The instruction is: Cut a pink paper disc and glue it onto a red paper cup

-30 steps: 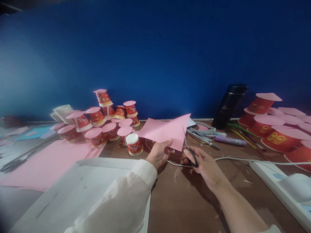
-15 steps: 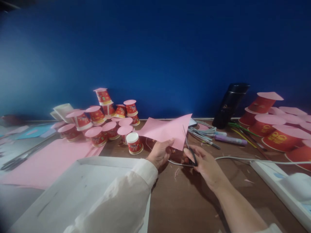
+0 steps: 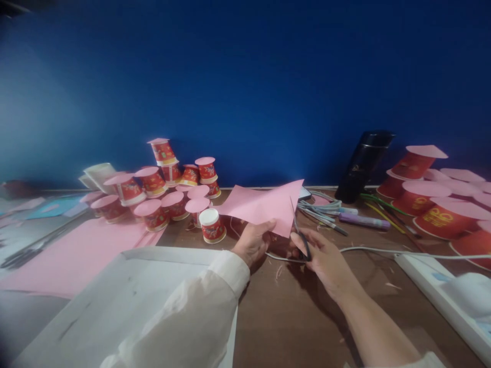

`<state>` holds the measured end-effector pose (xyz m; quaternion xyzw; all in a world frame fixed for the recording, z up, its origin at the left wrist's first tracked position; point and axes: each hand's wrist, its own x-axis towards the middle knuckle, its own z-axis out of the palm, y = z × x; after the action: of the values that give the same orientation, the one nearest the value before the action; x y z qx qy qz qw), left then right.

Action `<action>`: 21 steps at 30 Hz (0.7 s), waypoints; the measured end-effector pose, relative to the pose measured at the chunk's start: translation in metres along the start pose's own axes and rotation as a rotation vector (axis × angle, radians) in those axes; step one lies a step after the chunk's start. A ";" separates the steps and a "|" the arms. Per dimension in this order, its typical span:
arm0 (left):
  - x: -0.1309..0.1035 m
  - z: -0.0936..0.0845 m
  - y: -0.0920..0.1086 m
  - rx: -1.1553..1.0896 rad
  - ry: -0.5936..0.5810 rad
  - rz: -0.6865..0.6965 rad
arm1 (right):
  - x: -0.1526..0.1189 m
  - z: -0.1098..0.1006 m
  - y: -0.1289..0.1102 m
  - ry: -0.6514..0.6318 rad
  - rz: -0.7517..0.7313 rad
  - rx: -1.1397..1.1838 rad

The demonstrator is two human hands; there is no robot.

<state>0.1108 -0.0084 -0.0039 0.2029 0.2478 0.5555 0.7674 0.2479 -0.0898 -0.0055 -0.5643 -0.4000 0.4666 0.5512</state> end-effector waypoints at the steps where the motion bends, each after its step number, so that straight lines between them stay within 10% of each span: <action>1: 0.000 0.000 0.000 -0.003 0.000 -0.002 | 0.000 0.000 0.000 -0.003 -0.002 -0.005; 21: 0.004 -0.007 -0.002 0.078 -0.053 -0.002 | 0.000 -0.001 0.000 0.043 0.034 -0.049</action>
<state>0.1098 -0.0047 -0.0112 0.2472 0.2492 0.5389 0.7658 0.2491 -0.0902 -0.0053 -0.5943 -0.3898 0.4537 0.5376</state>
